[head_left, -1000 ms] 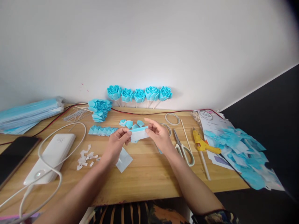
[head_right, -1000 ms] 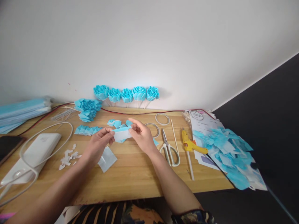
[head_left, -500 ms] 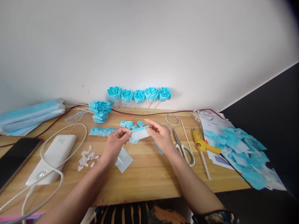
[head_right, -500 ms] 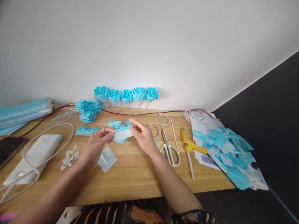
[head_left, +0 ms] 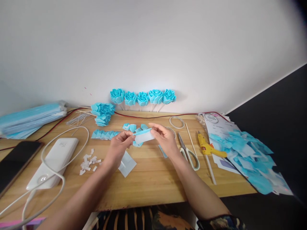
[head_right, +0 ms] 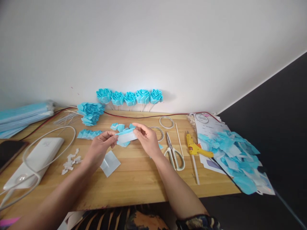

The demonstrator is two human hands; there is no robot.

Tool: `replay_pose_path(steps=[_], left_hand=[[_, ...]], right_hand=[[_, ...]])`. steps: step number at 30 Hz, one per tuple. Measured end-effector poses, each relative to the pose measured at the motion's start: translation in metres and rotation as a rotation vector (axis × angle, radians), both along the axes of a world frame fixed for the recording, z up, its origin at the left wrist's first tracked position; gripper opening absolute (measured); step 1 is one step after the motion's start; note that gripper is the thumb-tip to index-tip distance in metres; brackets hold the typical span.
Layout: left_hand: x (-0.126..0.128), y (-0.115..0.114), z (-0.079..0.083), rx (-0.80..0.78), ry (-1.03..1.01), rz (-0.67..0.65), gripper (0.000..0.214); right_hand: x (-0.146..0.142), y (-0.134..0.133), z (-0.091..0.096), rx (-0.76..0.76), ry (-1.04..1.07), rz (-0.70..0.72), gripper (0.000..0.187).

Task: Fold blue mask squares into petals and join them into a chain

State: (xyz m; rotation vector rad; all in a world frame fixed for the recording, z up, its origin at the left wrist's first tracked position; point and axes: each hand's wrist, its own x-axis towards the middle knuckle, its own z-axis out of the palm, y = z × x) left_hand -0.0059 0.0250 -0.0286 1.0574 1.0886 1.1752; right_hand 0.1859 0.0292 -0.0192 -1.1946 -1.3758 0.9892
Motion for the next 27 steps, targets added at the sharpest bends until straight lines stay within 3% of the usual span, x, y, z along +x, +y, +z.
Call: replay_pose_path(steps=[21, 27], left_hand=[[0.0008, -0.0021, -0.0016, -0.013, -0.021, -0.026, 0.022], [-0.0032, 0.0004, 0.0005, 0.031, -0.018, 0.113, 0.023]], right_hand=[[-0.0005, 0.0006, 0.0038, 0.047, -0.054, -0.076, 0.022], [-0.0019, -0.0032, 0.0074, 0.091, -0.142, -0.037, 0.020]])
